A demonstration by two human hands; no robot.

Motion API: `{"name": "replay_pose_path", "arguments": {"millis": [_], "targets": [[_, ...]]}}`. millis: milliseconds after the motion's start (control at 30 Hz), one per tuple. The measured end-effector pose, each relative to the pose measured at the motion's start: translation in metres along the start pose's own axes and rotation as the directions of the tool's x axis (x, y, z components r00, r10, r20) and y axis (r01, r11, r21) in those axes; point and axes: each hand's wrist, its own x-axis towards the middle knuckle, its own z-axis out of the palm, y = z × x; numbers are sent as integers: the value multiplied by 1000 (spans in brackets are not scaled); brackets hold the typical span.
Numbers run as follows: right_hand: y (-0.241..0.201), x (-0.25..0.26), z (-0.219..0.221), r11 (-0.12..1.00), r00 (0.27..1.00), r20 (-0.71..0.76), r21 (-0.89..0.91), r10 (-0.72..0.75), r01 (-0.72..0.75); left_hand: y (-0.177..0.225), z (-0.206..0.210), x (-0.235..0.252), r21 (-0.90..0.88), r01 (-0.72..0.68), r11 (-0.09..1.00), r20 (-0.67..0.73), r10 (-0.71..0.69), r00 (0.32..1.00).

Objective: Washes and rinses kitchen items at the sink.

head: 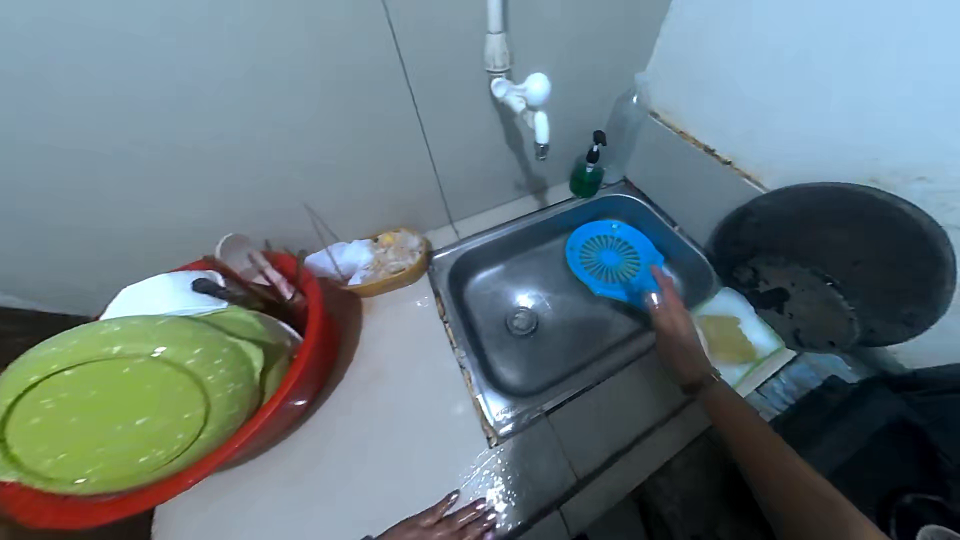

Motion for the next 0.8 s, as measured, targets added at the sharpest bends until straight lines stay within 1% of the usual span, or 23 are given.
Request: {"name": "replay_pose_path", "arguments": {"millis": [67, 133, 167, 200, 233, 267, 300, 333, 367, 400, 433, 467, 500, 533, 567, 600, 633, 667, 700, 733, 800], "targets": [[1, 0, -14, 992, 998, -55, 128, 27, -20, -12, -12, 60, 64, -124, 990, 67, 120, 991], [-1, -2, -27, 981, 997, -68, 192, 31, -18, -18, -24, 127, 127, -242, 962, 59, 236, 970], [-4, -2, -32, 978, 997, -74, 210, 27, -11, -18, -33, 159, 144, -266, 953, 65, 259, 964], [-5, 0, -34, 974, 996, -82, 226, 28, -8, -18, -43, 191, 136, -272, 953, 102, 259, 960], [-4, 2, -35, 972, 996, -86, 235, 34, -13, -20, -51, 220, 115, -259, 959, 110, 246, 963], [-3, 5, -35, 971, 996, -87, 238, 37, -16, -25, -55, 248, 113, -243, 964, 64, 237, 969], [-2, 8, -34, 972, 995, -88, 233, 39, -17, -30, -62, 272, 117, -196, 974, 21, 195, 981], [-1, 12, -33, 973, 995, -88, 230, 39, -18, -33, -74, 293, 121, -110, 987, -21, 113, 993], [0, 15, -31, 974, 996, -83, 226, 43, -23, -36, -90, 309, 93, 14, 996, -76, -7, 997], [1, 18, -28, 976, 996, -73, 217, 45, -28, -42, -105, 319, 59, 156, 986, -158, -145, 977], [2, 22, -26, 978, 997, -62, 205, 42, -28, -51, -115, 326, 21, 292, 956, -260, -277, 925], [4, 24, -23, 980, 998, -51, 199, 41, -30, -65, -122, 327, -33, 417, 908, -346, -402, 848], [4, 26, -19, 979, 998, -39, 201, 39, -30, -81, -127, 324, -102, 529, 842, -399, -522, 754], [4, 27, -16, 978, 999, -17, 205, 33, -29, -99, -131, 317, -177, 629, 757, -422, -636, 646], [3, 27, -12, 977, 999, 9, 211, 32, -33, -115, -136, 307, -229, 723, 651, -397, -741, 541], [2, 28, -6, 973, 999, 30, 226, 30, -36, -129, -143, 297, -255, 806, 535, -343, -829, 442], [2, 29, 0, 969, 998, 53, 245, 28, -40, -141, -150, 287, -277, 864, 421, -271, -897, 350], [2, 30, 6, 964, 996, 81, 262, 30, -50, -153, -156, 279, -286, 905, 315, -175, -946, 274], [1, 31, 12, 958, 992, 121, 277, 45, -77, -164, -158, 274, -272, 933, 235, -74, -972, 224], [0, 32, 17, 953, 985, 159, 282, 64, -107, -171, -159, 271, -266, 946, 185, 3, -981, 193], [-1, 35, 27, 948, 968, 228, 272, 106, -167, -185, -152, 270, -294, 945, 142, 64, -984, 168]]}}
